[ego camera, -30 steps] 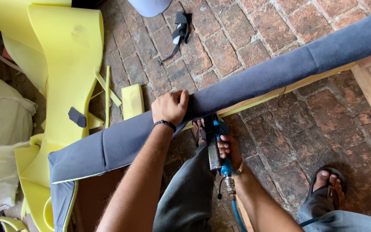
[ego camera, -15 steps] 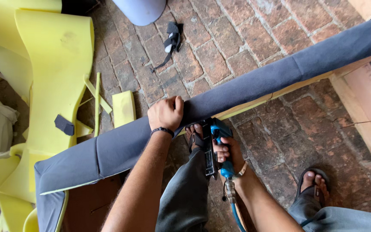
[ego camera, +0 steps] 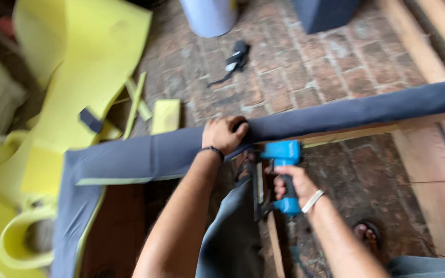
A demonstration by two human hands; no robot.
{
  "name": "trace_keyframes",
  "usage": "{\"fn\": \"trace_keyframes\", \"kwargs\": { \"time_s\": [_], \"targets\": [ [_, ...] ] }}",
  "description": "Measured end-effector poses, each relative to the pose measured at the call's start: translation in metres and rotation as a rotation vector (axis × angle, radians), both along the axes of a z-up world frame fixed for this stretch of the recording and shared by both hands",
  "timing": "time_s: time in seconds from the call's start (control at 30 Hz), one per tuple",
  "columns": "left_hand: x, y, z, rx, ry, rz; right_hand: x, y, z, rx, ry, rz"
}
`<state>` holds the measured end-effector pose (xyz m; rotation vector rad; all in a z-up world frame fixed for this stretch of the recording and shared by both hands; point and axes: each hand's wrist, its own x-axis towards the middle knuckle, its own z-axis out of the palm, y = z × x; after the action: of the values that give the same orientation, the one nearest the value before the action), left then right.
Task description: The person staples dark fabric onto a wooden sofa frame using a pneumatic staple gun. They pull and smooth the fabric over the frame edges and corners, then secure it with staples along the sides and corners.
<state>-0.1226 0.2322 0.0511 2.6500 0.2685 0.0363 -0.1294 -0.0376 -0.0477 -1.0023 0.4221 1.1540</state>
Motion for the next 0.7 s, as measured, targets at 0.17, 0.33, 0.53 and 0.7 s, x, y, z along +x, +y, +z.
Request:
{"fn": "trace_keyframes", "kwargs": {
  "time_s": [0.17, 0.33, 0.53, 0.7],
  "targets": [
    [-0.13, 0.159, 0.017, 0.163, 0.106, 0.37, -0.004, 0.033, 0.025, -0.285, -0.638, 0.273],
    [-0.314, 0.284, 0.04, 0.135, 0.206, 0.784, -0.031, 0.068, 0.027, -0.487, -1.231, 0.713],
    [-0.425, 0.239, 0.003, 0.0, 0.229, 0.904, -0.076, 0.125, 0.038, -0.643, -1.294, 0.993],
    [-0.424, 0.2, -0.001, 0.332, 0.174, 0.978, -0.084, 0.168, 0.037, -0.58, -1.419, 1.127]
  ]
}}
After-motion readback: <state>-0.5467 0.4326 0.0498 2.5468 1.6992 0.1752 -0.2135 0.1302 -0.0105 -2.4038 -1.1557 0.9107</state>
